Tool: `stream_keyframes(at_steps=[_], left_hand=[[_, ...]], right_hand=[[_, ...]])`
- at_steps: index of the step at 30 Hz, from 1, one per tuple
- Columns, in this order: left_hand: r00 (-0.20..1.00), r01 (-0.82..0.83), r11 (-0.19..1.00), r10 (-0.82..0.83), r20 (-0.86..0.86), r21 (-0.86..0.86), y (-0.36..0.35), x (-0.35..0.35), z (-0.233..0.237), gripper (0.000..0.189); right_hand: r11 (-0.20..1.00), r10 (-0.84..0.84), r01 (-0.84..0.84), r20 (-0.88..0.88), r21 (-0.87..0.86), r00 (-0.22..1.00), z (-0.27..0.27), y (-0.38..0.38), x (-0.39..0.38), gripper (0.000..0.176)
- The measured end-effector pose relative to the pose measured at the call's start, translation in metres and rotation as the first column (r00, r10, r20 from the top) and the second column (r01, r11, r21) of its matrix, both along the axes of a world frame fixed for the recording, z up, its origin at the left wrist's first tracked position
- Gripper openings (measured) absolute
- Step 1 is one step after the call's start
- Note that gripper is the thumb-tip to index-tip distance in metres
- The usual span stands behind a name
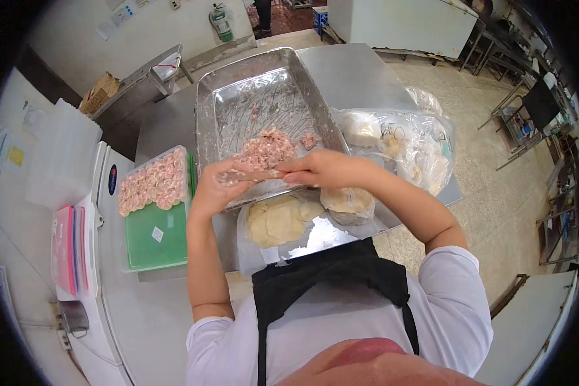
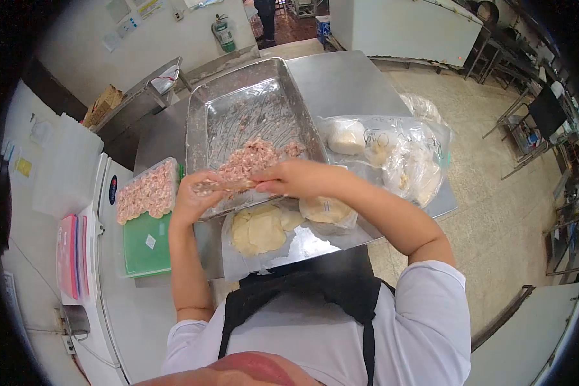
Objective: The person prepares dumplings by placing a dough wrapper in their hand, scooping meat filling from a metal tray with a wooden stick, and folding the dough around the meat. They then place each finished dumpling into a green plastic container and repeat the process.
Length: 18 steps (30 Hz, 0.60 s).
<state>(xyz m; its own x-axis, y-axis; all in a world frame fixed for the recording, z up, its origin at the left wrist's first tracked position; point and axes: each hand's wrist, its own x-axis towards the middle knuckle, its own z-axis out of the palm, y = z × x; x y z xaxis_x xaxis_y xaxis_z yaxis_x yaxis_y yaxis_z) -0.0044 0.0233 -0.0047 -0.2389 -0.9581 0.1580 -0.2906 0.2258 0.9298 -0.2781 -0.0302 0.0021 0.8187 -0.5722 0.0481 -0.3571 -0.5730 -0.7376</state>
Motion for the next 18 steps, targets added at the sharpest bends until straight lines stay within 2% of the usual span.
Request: stream_keyframes(at_steps=[1,2,3,4,5,6,8,10,12,13,15,16,18], left_hand=[[1.0,-0.004,1.0,0.004,0.004,0.001,-0.001,-0.002,0.001,0.022],[0.988,-0.015,0.994,0.031,0.15,-0.105,-0.002,-0.004,0.001,0.024],[0.954,-0.009,0.978,0.071,0.29,-0.209,-0.003,-0.006,0.002,0.026],[0.952,-0.013,0.977,0.076,0.296,-0.211,-0.005,-0.005,0.0,0.026],[0.972,-0.112,0.992,0.123,0.201,-0.063,-0.009,-0.002,-0.005,0.03],[0.977,-0.195,0.976,0.184,0.109,0.096,-0.011,-0.001,-0.005,0.034],[0.969,-0.199,0.971,0.174,0.176,0.131,-0.013,0.001,0.003,0.038],[0.959,-0.201,0.964,0.158,0.237,0.172,-0.012,-0.001,0.002,0.042],[0.932,-0.193,0.952,0.253,0.259,-0.238,-0.009,-0.006,-0.009,0.045],[0.93,-0.207,0.951,0.263,0.256,-0.228,-0.005,-0.009,-0.007,0.045],[0.965,-0.254,0.967,0.254,0.072,-0.008,0.01,-0.022,0.014,0.038],[0.958,-0.281,0.96,0.28,0.067,0.004,0.011,-0.022,0.015,0.038],[0.955,-0.239,0.961,0.258,0.145,-0.137,0.012,-0.015,0.016,0.045]], right_hand=[[0.999,0.017,-0.017,-0.005,-0.03,1.0,-0.003,-0.009,-0.005,0.031],[0.999,0.021,-0.021,-0.002,-0.03,1.0,0.002,-0.014,-0.009,0.031],[0.976,-0.009,0.002,-0.033,-0.216,0.999,0.007,-0.018,-0.014,0.03],[0.918,-0.044,0.019,-0.055,-0.396,0.998,0.014,-0.02,-0.018,0.03],[0.841,-0.166,0.088,-0.1,-0.535,0.981,0.031,-0.008,-0.018,0.028],[0.84,-0.16,0.085,-0.095,-0.536,0.983,0.033,0.0,-0.014,0.028],[0.813,-0.174,0.114,-0.05,-0.571,0.984,0.031,0.014,-0.008,0.028],[0.822,-0.165,0.119,-0.033,-0.556,0.986,0.022,-0.005,-0.017,0.028],[0.831,-0.142,0.103,-0.029,-0.547,0.989,0.027,-0.014,-0.027,0.028],[0.831,-0.115,0.117,0.038,-0.544,0.993,0.038,-0.013,-0.034,0.029],[0.866,-0.08,0.147,0.158,-0.477,0.984,0.063,0.002,-0.04,0.029],[0.875,-0.055,0.12,0.149,-0.469,0.987,0.062,0.008,-0.036,0.029],[0.878,-0.09,0.102,0.047,-0.467,0.995,0.055,0.02,-0.024,0.029]])
